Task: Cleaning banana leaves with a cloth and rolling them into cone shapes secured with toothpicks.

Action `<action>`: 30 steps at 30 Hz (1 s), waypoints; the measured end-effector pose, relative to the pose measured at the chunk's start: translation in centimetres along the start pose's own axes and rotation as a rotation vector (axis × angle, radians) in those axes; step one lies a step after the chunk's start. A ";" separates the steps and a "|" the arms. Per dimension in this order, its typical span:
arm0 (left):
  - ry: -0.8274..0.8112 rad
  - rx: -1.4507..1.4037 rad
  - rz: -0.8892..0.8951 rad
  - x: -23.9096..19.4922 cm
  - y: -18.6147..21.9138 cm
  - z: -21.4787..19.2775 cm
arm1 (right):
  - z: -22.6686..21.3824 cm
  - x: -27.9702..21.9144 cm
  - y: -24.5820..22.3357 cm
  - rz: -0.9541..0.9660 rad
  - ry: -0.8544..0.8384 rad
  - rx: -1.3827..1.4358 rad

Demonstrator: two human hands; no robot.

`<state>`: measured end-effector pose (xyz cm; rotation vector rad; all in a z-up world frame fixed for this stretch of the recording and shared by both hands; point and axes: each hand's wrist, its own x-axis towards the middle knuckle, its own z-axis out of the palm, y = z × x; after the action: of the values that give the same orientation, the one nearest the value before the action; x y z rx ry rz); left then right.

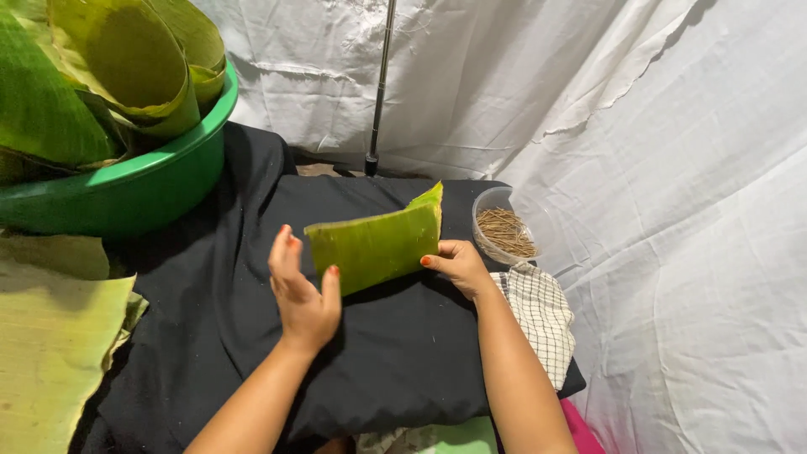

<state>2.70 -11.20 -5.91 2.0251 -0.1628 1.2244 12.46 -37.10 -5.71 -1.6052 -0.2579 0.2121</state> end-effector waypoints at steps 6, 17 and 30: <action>0.073 0.389 0.523 -2.2 1.7 2.3 | -0.7 0.5 1.4 -0.020 0.007 -0.005; -0.741 0.504 0.191 0.4 2.7 4.1 | -0.4 1.3 2.9 -0.108 0.021 0.037; -0.938 0.231 -0.043 2.7 -0.7 3.4 | 1.0 -0.3 1.1 -0.499 -0.127 0.078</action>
<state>6.86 -12.21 -4.99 2.6456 -0.4306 0.1830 11.90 -36.25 -6.89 -1.4034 -0.7272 -0.0614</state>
